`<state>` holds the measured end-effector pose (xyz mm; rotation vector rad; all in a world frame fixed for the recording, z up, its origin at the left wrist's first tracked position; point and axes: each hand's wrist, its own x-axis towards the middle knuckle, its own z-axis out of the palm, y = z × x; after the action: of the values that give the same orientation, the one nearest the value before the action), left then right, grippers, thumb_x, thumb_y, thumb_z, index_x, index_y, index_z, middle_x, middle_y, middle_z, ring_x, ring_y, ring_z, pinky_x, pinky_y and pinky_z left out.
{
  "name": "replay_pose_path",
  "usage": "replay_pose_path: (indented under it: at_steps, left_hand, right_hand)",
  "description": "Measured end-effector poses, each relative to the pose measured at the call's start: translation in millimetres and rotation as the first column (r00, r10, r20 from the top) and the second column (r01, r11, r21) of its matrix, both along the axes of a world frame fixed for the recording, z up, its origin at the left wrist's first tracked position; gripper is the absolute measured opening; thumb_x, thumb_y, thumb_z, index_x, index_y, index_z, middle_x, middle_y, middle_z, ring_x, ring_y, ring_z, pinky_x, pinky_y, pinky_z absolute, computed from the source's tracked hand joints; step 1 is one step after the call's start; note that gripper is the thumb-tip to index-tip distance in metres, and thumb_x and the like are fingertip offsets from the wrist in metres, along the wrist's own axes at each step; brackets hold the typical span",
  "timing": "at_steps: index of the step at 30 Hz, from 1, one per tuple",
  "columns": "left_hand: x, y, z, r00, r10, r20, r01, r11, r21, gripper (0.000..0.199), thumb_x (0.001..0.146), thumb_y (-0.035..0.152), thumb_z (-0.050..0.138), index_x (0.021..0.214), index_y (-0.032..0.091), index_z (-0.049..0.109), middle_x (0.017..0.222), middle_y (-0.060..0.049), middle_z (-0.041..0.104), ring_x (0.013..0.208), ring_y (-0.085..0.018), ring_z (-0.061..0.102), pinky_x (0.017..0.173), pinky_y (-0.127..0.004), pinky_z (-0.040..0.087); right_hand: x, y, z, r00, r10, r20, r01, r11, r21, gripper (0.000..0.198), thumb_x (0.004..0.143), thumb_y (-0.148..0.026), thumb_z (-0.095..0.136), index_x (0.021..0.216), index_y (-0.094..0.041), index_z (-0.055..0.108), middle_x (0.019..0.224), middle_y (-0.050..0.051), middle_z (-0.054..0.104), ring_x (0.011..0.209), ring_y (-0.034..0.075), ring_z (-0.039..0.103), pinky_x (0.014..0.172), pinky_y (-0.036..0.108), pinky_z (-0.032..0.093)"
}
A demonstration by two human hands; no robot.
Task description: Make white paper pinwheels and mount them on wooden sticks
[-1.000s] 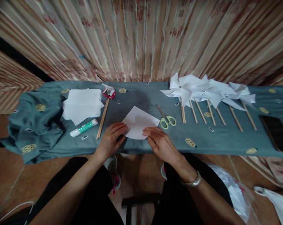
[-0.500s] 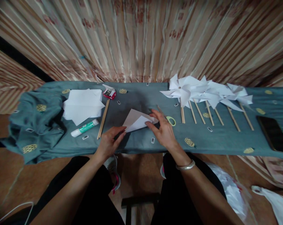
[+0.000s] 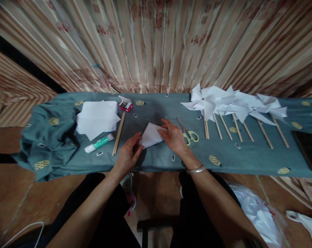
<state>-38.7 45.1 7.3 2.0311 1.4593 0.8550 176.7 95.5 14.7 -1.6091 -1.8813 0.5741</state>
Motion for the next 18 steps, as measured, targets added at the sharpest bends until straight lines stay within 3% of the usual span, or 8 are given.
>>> replay_pose_path:
  at_steps: [5,8,11,15,18]
  left_hand:
    - [4,2,0.3,0.994,-0.015,-0.111,0.040,0.973,0.225,0.039,0.092,0.016,0.051,0.131,0.014,0.052,0.136,-0.017,0.057,0.121,-0.027,0.058,0.099,-0.044,0.052]
    - [14,-8,0.2,0.961,-0.090,-0.262,0.183,0.916,0.357,0.038,0.095,0.012,0.043,0.132,0.012,0.051,0.140,-0.017,0.056,0.134,-0.027,0.047,0.107,-0.047,0.045]
    - [27,-21,-2.0,0.909,-0.159,-0.386,0.293,0.901,0.320,0.040,0.097,0.015,0.041,0.136,0.011,0.047,0.141,-0.015,0.057,0.140,-0.027,0.042,0.115,-0.050,0.037]
    - [34,-30,-6.6,0.864,-0.190,-0.467,0.314,0.928,0.203,0.058,0.094,0.036,0.052,0.142,0.004,0.040,0.149,-0.021,0.046,0.143,-0.037,0.036,0.114,-0.058,0.033]
    - [33,-30,-9.9,0.844,-0.200,-0.497,0.320,0.932,0.169,0.067,0.092,0.041,0.057,0.143,0.002,0.037,0.151,-0.023,0.042,0.143,-0.040,0.034,0.113,-0.060,0.035]
  right_hand:
    - [-3,8,-8,0.999,-0.031,-0.036,0.032,0.999,0.016,0.043,0.086,-0.029,0.060,0.128,-0.019,0.059,0.106,0.008,0.075,0.094,0.027,0.071,0.087,0.046,0.055]
    - [-4,10,-11,0.997,-0.049,-0.055,0.050,0.999,0.017,0.043,0.086,-0.030,0.060,0.127,-0.019,0.060,0.105,0.008,0.075,0.094,0.027,0.071,0.086,0.046,0.056]
    - [-5,9,-15,0.995,-0.076,-0.059,0.078,0.996,0.033,0.041,0.085,-0.030,0.059,0.126,-0.020,0.060,0.103,0.007,0.075,0.094,0.028,0.071,0.087,0.048,0.055]
    - [-7,9,-19,0.996,-0.080,-0.039,0.082,0.995,0.058,0.041,0.087,-0.032,0.057,0.127,-0.020,0.059,0.103,0.008,0.075,0.095,0.028,0.070,0.089,0.050,0.055]
    - [-8,9,-21,0.996,-0.079,-0.034,0.081,0.994,0.079,0.041,0.087,-0.032,0.057,0.126,-0.019,0.059,0.102,0.008,0.075,0.096,0.027,0.070,0.089,0.048,0.054]
